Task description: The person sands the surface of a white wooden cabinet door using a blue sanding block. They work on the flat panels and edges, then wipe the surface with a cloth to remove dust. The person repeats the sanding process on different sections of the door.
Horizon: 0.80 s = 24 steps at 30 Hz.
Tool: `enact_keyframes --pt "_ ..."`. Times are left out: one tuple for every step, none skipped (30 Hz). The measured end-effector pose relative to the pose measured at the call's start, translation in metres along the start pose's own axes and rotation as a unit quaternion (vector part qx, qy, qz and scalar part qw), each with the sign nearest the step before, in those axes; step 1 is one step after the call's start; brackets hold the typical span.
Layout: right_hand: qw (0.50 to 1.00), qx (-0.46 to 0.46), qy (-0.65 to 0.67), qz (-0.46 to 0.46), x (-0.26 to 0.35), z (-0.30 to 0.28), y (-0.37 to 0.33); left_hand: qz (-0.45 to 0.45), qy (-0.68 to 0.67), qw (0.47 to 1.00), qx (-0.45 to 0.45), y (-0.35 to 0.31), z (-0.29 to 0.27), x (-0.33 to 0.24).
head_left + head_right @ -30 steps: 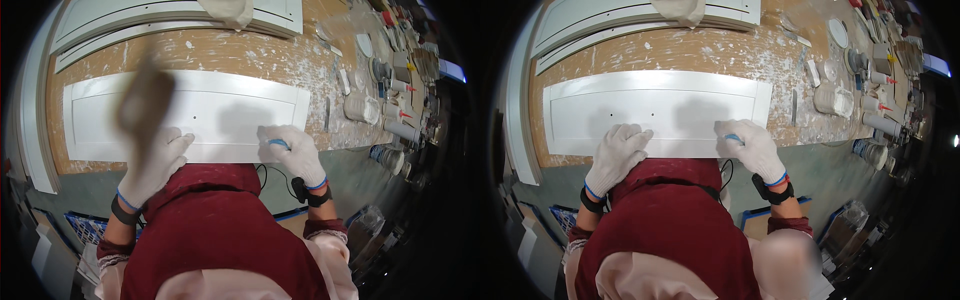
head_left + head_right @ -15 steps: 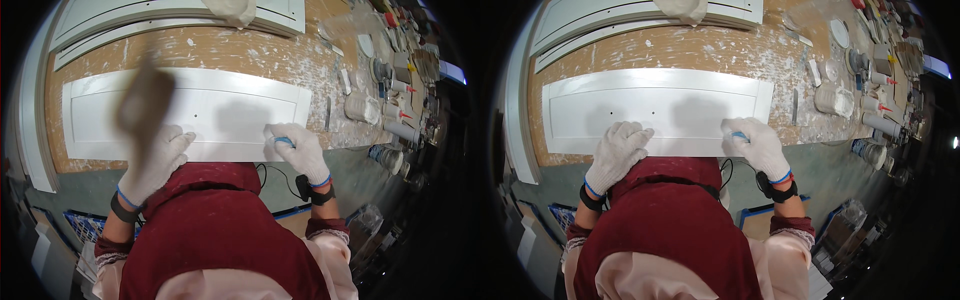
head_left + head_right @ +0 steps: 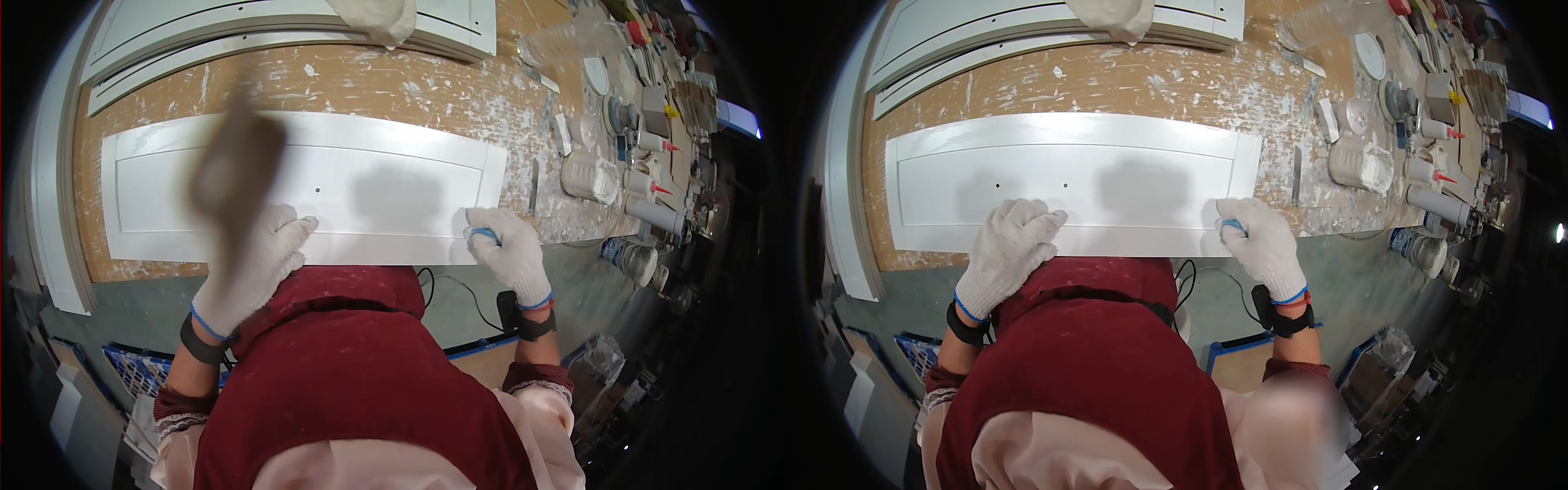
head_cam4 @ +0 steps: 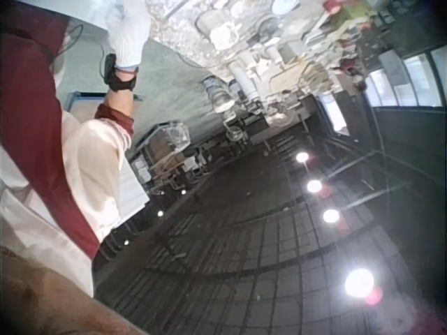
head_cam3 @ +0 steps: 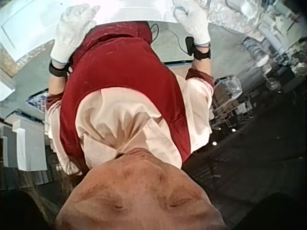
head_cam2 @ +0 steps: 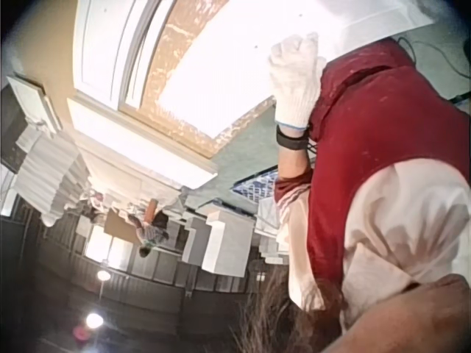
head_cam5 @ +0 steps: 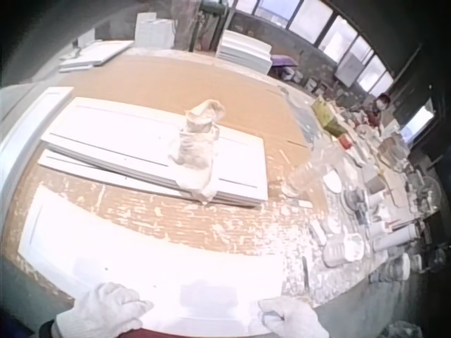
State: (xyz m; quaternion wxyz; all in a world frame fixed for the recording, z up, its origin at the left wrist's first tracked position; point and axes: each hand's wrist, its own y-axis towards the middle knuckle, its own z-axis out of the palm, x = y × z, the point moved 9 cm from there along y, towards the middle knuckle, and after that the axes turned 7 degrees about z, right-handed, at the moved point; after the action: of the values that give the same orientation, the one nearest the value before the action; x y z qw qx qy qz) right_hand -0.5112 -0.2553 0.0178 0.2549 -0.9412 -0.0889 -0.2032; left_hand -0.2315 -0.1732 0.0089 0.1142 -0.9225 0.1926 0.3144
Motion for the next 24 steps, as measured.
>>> enact_keyframes --pt "1.000 -0.001 -0.011 0.015 -0.005 -0.002 -0.001 -0.004 0.001 1.000 0.006 0.000 0.001 0.000" --pt "0.999 0.000 0.005 0.033 -0.010 -0.003 -0.003 -0.008 -0.004 1.000 0.007 0.000 0.002 0.001" --pt "0.998 0.000 0.022 0.051 -0.016 -0.003 -0.003 -0.012 -0.009 1.000 0.009 0.000 0.002 0.001" --pt "0.997 0.000 0.039 0.070 -0.021 -0.002 -0.004 -0.015 -0.013 1.000 0.011 0.001 0.002 0.002" --pt "0.994 -0.007 0.065 0.084 -0.023 -0.003 -0.005 -0.010 -0.006 1.000 0.008 0.001 0.002 0.001" --pt "0.991 -0.016 0.090 0.097 -0.024 -0.004 -0.006 -0.003 0.001 1.000 0.004 0.001 0.001 -0.001" --pt "0.987 -0.026 0.115 0.110 -0.025 -0.005 -0.006 0.004 0.009 1.000 0.000 0.002 0.000 -0.003" --pt "0.984 -0.055 0.142 0.097 -0.022 -0.009 -0.005 0.000 0.008 1.000 0.000 0.002 -0.001 -0.003" --pt "0.978 -0.084 0.169 0.084 -0.021 -0.012 -0.003 -0.004 0.007 1.000 0.002 0.001 -0.002 -0.002" --pt "0.971 -0.113 0.196 0.071 -0.019 -0.016 -0.001 -0.008 0.007 1.000 0.003 0.001 -0.003 -0.002" --pt "0.964 -0.128 0.217 0.090 -0.024 -0.016 -0.001 -0.008 0.004 1.000 0.004 0.001 -0.002 -0.002" --pt "0.955 -0.142 0.237 0.109 -0.028 -0.016 0.000 -0.009 0.002 1.000 0.005 0.001 0.000 -0.001" --pt "0.948 -0.158 0.251 0.112 -0.030 -0.016 0.002 -0.010 0.000 1.000 0.005 0.000 0.001 0.001" --pt "0.941 -0.175 0.266 0.114 -0.031 -0.017 0.003 -0.009 0.001 1.000 0.004 0.000 0.000 0.001" --pt "0.937 -0.193 0.274 0.100 -0.031 -0.019 0.005 -0.009 0.002 1.000 0.003 0.001 0.000 0.001" --pt "0.932 -0.211 0.283 0.087 -0.030 -0.022 0.006 -0.008 0.003 1.000 0.002 0.001 0.000 0.001" --pt "0.940 -0.235 0.233 0.078 -0.025 -0.028 0.006 -0.009 0.001 1.000 0.003 0.001 0.000 0.001" --pt "0.946 -0.258 0.183 0.070 -0.018 -0.036 0.006 -0.010 0.000 1.000 0.003 0.001 0.000 0.001" --pt "0.949 -0.280 0.132 0.061 -0.011 -0.041 0.006 -0.012 -0.002 1.000 0.003 0.000 0.000 0.001" --pt "0.945 -0.286 0.143 0.073 -0.014 -0.041 0.007 -0.012 -0.005 1.000 -0.002 0.000 0.000 0.001" --pt "0.940 -0.292 0.154 0.084 -0.017 -0.040 0.009 -0.012 -0.008 1.000 -0.006 0.000 0.000 0.001" --pt "0.935 -0.298 0.165 0.096 -0.019 -0.040 0.011 -0.011 -0.011 1.000 -0.011 -0.001 -0.001 0.001" --pt "0.940 -0.289 0.157 0.093 -0.016 -0.038 0.015 -0.009 -0.010 1.000 -0.015 -0.001 -0.001 0.001" --pt "0.944 -0.279 0.149 0.091 -0.012 -0.036 0.019 -0.005 -0.010 1.000 -0.019 -0.001 -0.002 0.001"
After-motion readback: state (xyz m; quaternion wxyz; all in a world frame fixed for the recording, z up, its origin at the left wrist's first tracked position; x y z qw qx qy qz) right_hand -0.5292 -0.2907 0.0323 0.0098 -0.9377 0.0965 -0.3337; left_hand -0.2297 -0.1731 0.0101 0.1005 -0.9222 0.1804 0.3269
